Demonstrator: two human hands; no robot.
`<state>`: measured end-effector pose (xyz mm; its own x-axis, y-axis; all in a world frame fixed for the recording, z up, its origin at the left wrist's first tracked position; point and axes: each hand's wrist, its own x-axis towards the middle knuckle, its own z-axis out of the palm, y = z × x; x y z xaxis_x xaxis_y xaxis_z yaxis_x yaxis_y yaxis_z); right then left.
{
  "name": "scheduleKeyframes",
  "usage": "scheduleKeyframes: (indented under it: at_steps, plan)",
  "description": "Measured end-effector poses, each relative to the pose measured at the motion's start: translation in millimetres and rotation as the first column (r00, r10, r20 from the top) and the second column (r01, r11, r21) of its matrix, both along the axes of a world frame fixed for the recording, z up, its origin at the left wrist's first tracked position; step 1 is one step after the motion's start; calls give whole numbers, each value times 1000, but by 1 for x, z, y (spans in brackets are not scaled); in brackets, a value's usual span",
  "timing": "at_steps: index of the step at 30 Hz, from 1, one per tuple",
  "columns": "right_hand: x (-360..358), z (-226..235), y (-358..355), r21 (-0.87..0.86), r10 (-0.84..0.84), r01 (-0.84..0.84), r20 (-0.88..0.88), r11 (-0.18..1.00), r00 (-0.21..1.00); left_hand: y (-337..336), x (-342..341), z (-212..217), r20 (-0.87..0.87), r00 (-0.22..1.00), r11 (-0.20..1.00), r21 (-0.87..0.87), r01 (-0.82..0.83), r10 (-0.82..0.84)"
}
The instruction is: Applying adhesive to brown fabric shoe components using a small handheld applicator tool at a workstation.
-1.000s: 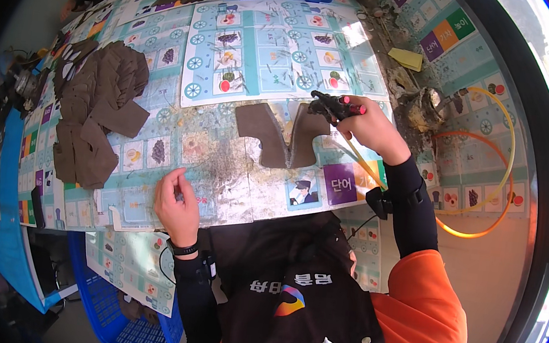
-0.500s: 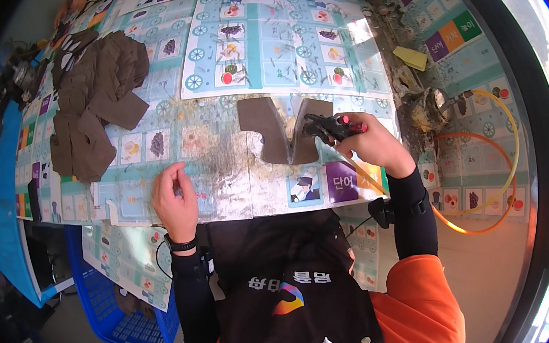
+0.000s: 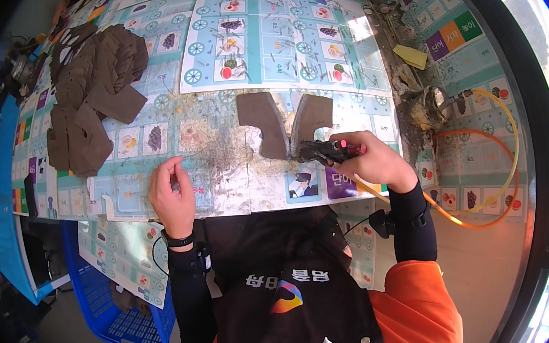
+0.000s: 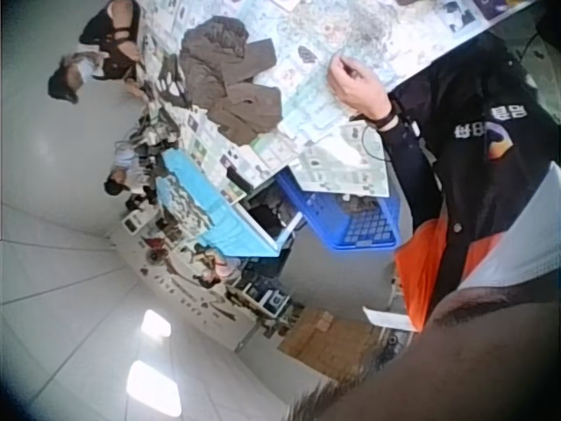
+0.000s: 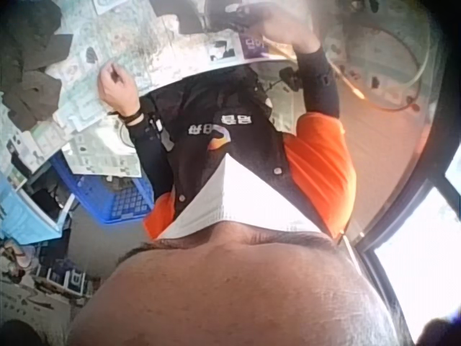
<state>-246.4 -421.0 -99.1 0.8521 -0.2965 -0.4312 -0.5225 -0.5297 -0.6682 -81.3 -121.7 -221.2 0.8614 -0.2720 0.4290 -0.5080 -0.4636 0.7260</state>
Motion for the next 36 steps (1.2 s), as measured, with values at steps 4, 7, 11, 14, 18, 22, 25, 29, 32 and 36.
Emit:
scheduleKeyframes:
  at_steps: [4, 7, 11, 14, 18, 22, 25, 29, 32, 36]
  plan:
    - [3, -6, -5, 68, 1, -3, 26, 998, 1000, 0, 0, 0, -10, 1000, 1000, -6, -2, 2]
    - [1, -10, -5, 43, -42, 37, 128, 998, 991, -1, 1, -1, -9, 1000, 1000, -10, -5, 5]
    - [-3, -3, 1, 65, -26, 24, 28, 998, 999, -1, 2, -2, 2, 1000, 1000, -9, -6, 6]
    - [-16, 3, 7, -80, -16, 26, 127, 996, 992, -1, 3, 1, 13, 1000, 1000, -7, -4, 4]
    - [-38, 15, -1, -17, -46, 46, 10, 999, 999, -7, 3, 16, -91, 996, 1000, 5, 9, -8]
    - [-75, -15, -20, -163, -75, 124, 280, 979, 957, -36, -11, 39, -190, 962, 948, 213, 237, -198]
    - [-83, -55, -31, -562, -243, 401, 336, 724, 910, -72, -31, 37, -62, 949, 879, 363, 309, -308]
    - [-95, -86, -52, -689, -248, 445, 372, 572, 895, -100, -61, 37, 86, 963, 854, 487, 184, -257]
    - [-99, -92, -45, -707, -205, 487, 450, 514, 869, -108, -65, 30, 119, 968, 867, 478, 140, -222]
    - [-93, -79, -18, -537, -89, 566, 671, 625, 736, -115, -46, 16, -104, 976, 960, 183, 209, -193]
